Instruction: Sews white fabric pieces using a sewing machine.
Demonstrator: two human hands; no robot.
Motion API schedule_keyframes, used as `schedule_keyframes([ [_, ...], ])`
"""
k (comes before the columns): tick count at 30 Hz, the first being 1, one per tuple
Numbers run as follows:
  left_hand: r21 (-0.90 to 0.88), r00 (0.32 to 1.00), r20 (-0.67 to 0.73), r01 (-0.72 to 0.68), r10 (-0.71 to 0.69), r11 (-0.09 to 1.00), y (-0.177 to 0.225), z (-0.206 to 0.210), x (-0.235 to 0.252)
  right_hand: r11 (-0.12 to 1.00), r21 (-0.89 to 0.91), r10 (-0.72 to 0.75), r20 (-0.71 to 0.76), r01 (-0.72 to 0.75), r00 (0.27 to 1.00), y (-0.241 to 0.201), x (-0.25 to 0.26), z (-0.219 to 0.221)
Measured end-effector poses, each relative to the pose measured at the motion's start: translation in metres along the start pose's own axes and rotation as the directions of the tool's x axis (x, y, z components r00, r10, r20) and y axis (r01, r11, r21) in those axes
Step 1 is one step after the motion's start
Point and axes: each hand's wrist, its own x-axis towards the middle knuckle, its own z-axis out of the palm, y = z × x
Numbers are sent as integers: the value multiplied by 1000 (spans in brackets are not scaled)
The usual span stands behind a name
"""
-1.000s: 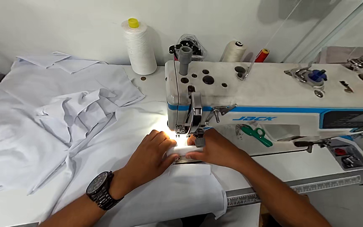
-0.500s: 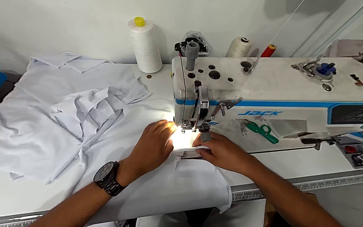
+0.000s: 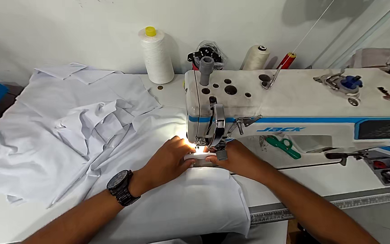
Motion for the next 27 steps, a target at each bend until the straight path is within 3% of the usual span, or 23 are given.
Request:
schedule_keyframes([
  [3, -5, 997, -34, -74, 74, 997, 0, 0, -6, 996, -52, -79, -65, 76, 995, 2, -6, 7],
  [7, 164, 971, -12, -234, 239, 958, 4, -1, -12, 968, -87, -244, -117, 235, 963, 8, -12, 12],
  [12, 250, 940, 87, -342, 331, 906, 9, -6, -15, 949, -32, -311, 29, 312, 950, 10, -16, -4],
  [14, 245, 940, 107, -342, 325, 907, 10, -7, -16, 948, -16, -316, 42, 317, 948, 8, -18, -8],
  [21, 288, 953, 116, -303, 281, 908, 15, -2, -25, 872, -217, -440, 50, 439, 897, 5, -20, 10],
  [27, 257, 967, 79, -256, 243, 932, 17, -4, -27, 866, -258, -433, 42, 428, 901, 2, -22, 13],
])
